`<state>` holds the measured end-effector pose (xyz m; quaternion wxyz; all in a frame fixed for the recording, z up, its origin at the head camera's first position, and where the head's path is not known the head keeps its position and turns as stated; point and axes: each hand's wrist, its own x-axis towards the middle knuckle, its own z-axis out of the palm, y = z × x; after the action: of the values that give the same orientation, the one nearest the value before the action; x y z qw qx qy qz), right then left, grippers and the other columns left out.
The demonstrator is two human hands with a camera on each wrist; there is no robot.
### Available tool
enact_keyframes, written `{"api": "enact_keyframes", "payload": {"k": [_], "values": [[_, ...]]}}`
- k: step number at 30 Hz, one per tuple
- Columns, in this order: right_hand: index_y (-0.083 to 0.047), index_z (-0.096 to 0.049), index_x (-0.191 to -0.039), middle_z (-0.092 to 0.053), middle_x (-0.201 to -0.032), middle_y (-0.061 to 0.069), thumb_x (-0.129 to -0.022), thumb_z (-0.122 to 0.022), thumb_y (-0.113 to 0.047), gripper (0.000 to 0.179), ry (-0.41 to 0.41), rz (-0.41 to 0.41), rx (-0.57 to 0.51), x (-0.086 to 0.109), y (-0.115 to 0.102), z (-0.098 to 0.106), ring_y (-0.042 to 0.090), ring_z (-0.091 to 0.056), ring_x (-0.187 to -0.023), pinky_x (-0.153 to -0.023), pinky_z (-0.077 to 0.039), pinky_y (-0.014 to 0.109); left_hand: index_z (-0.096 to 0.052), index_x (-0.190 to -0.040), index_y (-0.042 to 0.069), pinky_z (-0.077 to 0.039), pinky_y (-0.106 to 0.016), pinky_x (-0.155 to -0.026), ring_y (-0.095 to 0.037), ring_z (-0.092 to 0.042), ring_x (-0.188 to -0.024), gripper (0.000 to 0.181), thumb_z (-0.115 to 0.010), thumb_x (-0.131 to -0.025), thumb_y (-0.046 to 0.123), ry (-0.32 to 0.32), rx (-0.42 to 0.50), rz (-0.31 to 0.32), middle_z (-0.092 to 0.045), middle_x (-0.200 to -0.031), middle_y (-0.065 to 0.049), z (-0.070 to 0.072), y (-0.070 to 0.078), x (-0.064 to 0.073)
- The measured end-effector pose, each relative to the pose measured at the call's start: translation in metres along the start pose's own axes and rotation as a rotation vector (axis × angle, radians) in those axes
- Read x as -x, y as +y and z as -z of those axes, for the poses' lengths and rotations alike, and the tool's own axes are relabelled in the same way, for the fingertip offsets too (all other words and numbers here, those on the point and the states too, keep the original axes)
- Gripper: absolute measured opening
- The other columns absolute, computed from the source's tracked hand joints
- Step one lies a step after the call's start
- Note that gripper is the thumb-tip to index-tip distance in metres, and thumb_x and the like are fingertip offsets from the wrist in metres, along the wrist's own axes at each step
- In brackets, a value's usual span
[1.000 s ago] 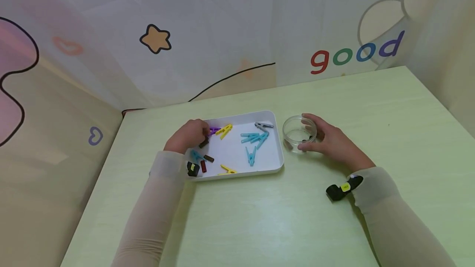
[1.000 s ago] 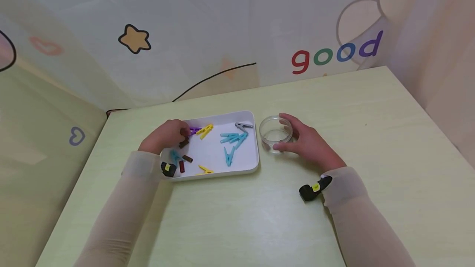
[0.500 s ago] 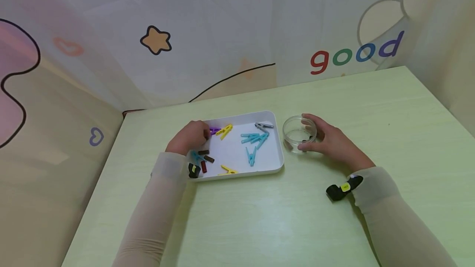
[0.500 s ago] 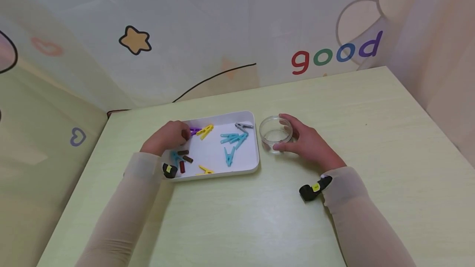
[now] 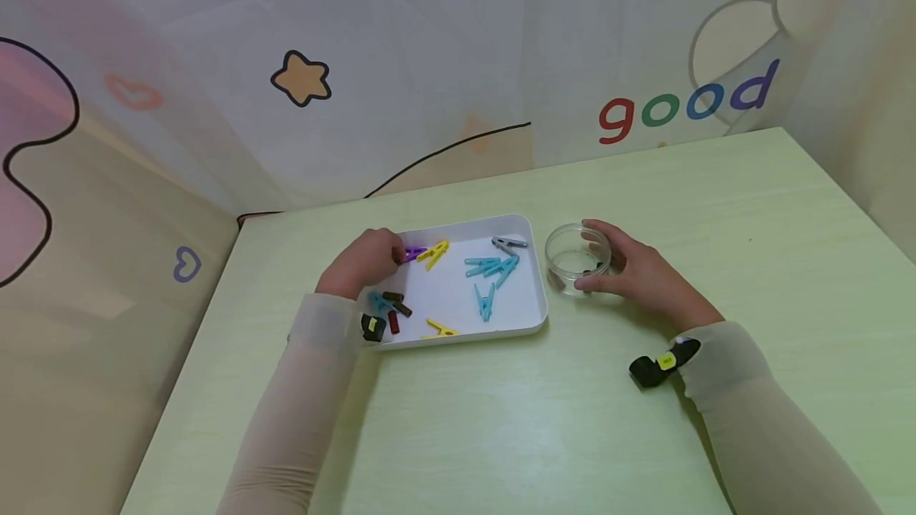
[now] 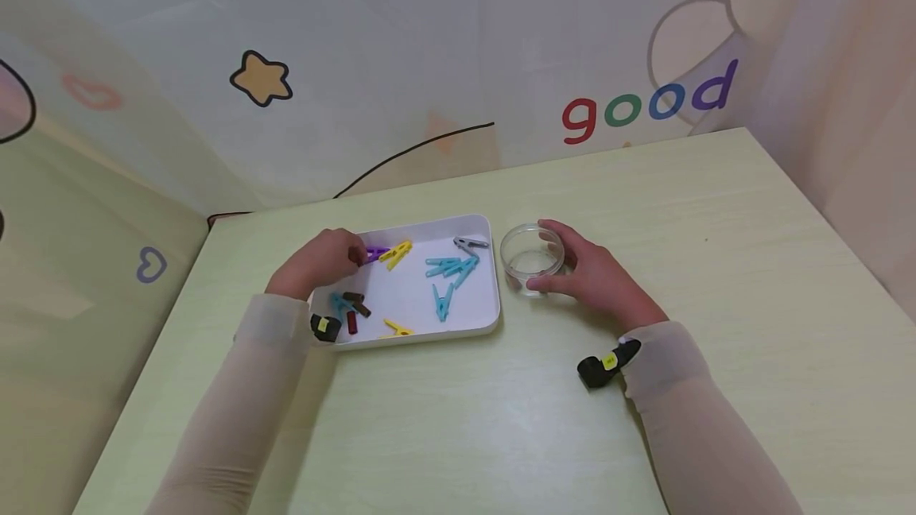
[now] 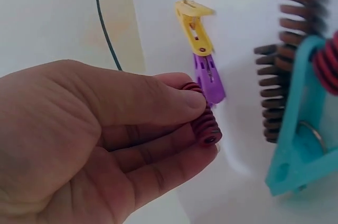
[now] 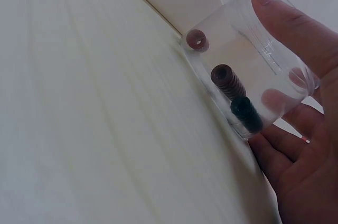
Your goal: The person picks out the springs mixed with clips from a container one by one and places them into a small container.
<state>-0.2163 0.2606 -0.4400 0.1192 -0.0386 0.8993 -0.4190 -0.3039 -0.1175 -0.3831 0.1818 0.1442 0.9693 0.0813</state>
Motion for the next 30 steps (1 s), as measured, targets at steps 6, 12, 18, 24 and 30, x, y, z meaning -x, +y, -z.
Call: {"api": "enact_keyframes", "payload": {"k": [6, 12, 18, 24, 30], "values": [[-0.054, -0.014, -0.136, -0.028, -0.148, 0.003, -0.066, -0.068, -0.06, 0.088, -0.009, -0.016, -0.012, 0.001, -0.001, 0.0, 0.031, -0.028, -0.135, -0.102, -0.027, 0.06, -0.067, -0.097, 0.01, -0.047, -0.029, -0.073, -0.02, -0.052, -0.083, 0.019, -0.052, -0.085, 0.007, 0.0, 0.006, -0.002, -0.062, -0.095, -0.005, 0.004, 0.003, 0.001], [-0.055, -0.015, -0.135, -0.029, -0.148, 0.001, -0.066, -0.068, -0.061, 0.087, -0.01, -0.026, -0.022, 0.0, -0.001, 0.0, 0.029, -0.029, -0.135, -0.102, -0.026, 0.061, -0.067, -0.098, 0.01, -0.046, -0.028, -0.07, -0.02, -0.051, -0.082, 0.02, -0.052, -0.085, 0.007, -0.002, 0.016, 0.003, -0.061, -0.094, -0.004, 0.009, 0.008, 0.004], [-0.052, -0.016, -0.136, -0.031, -0.147, -0.004, -0.066, -0.068, -0.061, 0.088, 0.014, 0.016, 0.005, -0.001, 0.001, -0.001, 0.028, -0.029, -0.135, -0.103, -0.028, 0.059, -0.066, -0.104, 0.009, -0.049, -0.032, -0.078, -0.021, -0.052, -0.087, 0.023, -0.052, -0.085, 0.006, -0.003, 0.022, 0.002, -0.062, -0.1, -0.004, 0.013, 0.016, 0.007], [-0.053, -0.016, -0.135, -0.03, -0.147, -0.001, -0.066, -0.069, -0.06, 0.087, 0.007, 0.012, -0.006, -0.001, 0.002, -0.001, 0.028, -0.029, -0.135, -0.103, -0.027, 0.059, -0.066, -0.102, 0.009, -0.048, -0.031, -0.078, -0.02, -0.052, -0.086, 0.024, -0.049, -0.085, 0.006, 0.017, 0.005, -0.021, -0.062, -0.099, -0.004, 0.015, 0.02, 0.009], [-0.051, -0.017, -0.136, -0.031, -0.147, -0.005, -0.065, -0.069, -0.061, 0.088, 0.016, 0.029, 0.0, -0.001, 0.002, 0.0, 0.027, -0.03, -0.135, -0.104, -0.027, 0.057, -0.066, -0.101, 0.008, -0.046, -0.031, -0.076, -0.02, -0.052, -0.086, 0.026, -0.046, -0.085, 0.004, 0.033, 0.012, -0.045, -0.062, -0.096, -0.003, 0.017, 0.025, 0.013]]}}
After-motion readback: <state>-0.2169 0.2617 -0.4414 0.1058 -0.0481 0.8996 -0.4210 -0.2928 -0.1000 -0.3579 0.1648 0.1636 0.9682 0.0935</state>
